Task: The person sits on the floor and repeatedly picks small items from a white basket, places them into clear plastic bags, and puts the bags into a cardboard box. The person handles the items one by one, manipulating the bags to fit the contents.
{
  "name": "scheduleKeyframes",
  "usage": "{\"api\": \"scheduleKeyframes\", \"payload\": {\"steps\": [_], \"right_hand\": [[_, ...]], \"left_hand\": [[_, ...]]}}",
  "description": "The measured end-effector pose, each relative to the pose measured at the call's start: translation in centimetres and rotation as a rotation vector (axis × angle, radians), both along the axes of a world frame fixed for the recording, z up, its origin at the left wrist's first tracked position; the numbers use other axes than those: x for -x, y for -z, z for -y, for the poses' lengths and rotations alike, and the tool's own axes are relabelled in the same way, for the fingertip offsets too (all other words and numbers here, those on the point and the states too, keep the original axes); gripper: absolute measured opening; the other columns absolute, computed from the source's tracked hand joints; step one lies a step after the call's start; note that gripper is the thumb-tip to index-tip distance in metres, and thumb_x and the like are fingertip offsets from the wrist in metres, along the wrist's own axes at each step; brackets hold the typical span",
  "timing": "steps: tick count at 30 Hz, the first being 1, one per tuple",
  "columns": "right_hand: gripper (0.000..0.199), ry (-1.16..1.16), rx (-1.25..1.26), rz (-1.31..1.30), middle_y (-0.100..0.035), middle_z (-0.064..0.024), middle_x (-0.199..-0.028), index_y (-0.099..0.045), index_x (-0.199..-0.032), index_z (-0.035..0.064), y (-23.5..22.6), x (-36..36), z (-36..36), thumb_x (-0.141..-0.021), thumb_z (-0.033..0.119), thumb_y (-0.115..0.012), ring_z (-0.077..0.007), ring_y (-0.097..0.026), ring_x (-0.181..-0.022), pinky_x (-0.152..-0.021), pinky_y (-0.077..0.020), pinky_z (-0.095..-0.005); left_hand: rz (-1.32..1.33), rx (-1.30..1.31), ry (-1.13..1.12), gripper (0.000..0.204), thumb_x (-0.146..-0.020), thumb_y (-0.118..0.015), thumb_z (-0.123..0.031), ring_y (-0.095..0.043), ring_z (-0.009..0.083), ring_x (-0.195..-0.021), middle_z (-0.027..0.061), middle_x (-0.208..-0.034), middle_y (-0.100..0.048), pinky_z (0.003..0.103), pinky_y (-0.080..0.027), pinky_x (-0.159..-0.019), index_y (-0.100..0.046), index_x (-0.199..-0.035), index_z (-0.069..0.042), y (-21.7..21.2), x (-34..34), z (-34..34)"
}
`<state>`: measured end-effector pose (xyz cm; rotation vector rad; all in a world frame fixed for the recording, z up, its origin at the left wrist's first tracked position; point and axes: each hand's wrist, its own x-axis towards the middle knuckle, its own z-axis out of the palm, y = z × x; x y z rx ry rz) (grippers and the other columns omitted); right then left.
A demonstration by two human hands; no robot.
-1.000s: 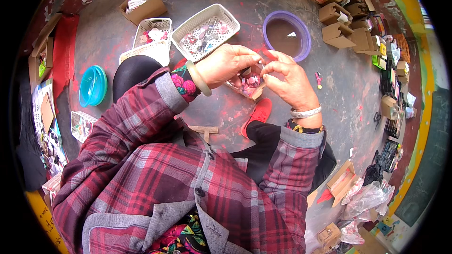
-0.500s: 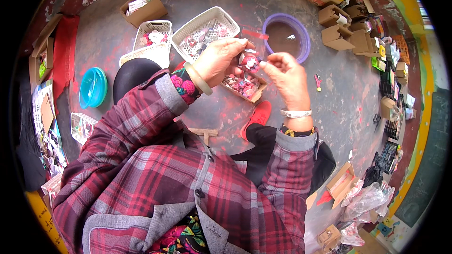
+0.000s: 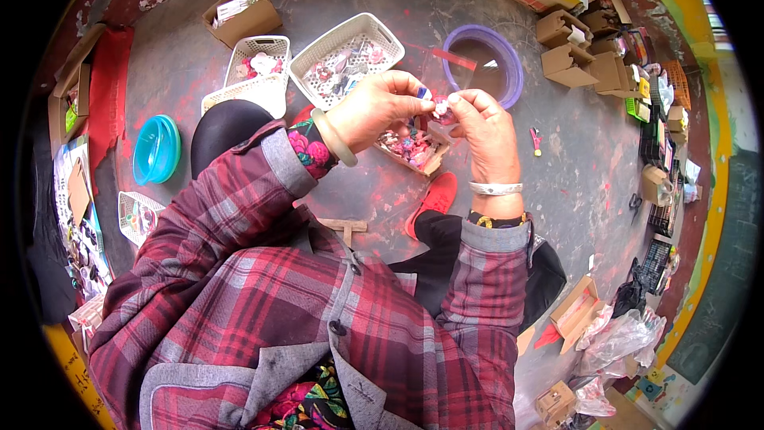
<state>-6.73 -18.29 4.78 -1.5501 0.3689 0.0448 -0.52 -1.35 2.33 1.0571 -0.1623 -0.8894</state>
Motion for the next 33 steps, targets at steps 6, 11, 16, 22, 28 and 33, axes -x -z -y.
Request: {"api": "scheduleKeyframes", "payload": {"steps": [6,11,16,22,28,33], "right_hand": [[0.020,0.014,0.035,0.054,-0.063,0.0000,-0.080,-0.063,-0.090,0.0034,0.2,0.1,-0.1,-0.084,0.023,-0.062,-0.0068,-0.056,-0.071,-0.060,-0.0420,-0.0203],[0.017,-0.018,0.142,0.119,-0.063,-0.0007,-0.080,-0.063,-0.089,0.0027,-0.3,0.1,-0.6,-0.083,0.018,-0.064,-0.0078,-0.057,-0.072,-0.062,-0.0424,-0.0203],[0.012,0.185,0.095,0.183,-0.063,-0.0013,-0.082,-0.063,-0.088,0.0023,0.1,0.0,-0.5,-0.079,0.010,-0.066,-0.0077,-0.057,-0.073,-0.062,-0.0424,-0.0199],[0.012,0.122,0.113,0.179,-0.062,-0.0010,-0.084,-0.063,-0.091,0.0002,-0.2,0.1,-1.0,-0.079,0.002,-0.064,-0.0068,-0.056,-0.074,-0.067,-0.0443,-0.0199],[0.014,0.085,0.076,0.203,-0.062,-0.0029,-0.086,-0.062,-0.092,-0.0020,0.2,0.3,-0.7,-0.079,-0.001,-0.063,-0.0087,-0.057,-0.078,-0.071,-0.0460,-0.0211],[0.015,0.097,0.131,0.215,-0.062,-0.0036,-0.088,-0.062,-0.094,-0.0030,-0.2,0.3,-1.4,-0.079,-0.002,-0.061,-0.0092,-0.057,-0.080,-0.073,-0.0465,-0.0214]], "left_hand": [[0.004,-0.009,-0.006,0.009,-0.084,-0.060,-0.010,-0.057,0.0095,-0.069,0.0039,-0.080,-0.059,0.021,-0.048,-0.055,-0.057,-0.090,-0.003,0.0,0.0,0.1],[-0.003,-0.034,-0.053,0.010,-0.085,-0.057,-0.008,-0.057,0.0106,-0.071,0.0042,-0.082,-0.058,0.024,-0.052,-0.060,-0.054,-0.094,-0.003,0.7,-0.1,0.2],[-0.029,0.009,-0.105,0.008,-0.084,-0.057,-0.007,-0.057,0.0102,-0.071,0.0033,-0.081,-0.057,0.023,-0.052,-0.059,-0.054,-0.091,-0.004,0.5,-0.2,0.3],[-0.016,0.036,-0.112,0.007,-0.084,-0.058,-0.006,-0.057,0.0086,-0.067,0.0022,-0.080,-0.056,0.021,-0.049,-0.056,-0.054,-0.090,-0.005,0.5,-0.2,0.1],[0.050,-0.006,-0.019,0.011,-0.084,-0.057,-0.005,-0.056,0.0071,-0.064,0.0022,-0.082,-0.058,0.019,-0.047,-0.054,-0.056,-0.095,-0.004,0.1,-0.1,0.1],[0.102,-0.038,-0.028,0.014,-0.084,-0.057,-0.003,-0.058,0.0090,-0.070,0.0045,-0.085,-0.059,0.021,-0.050,-0.058,-0.055,-0.098,-0.001,0.2,-0.1,0.1]]}}
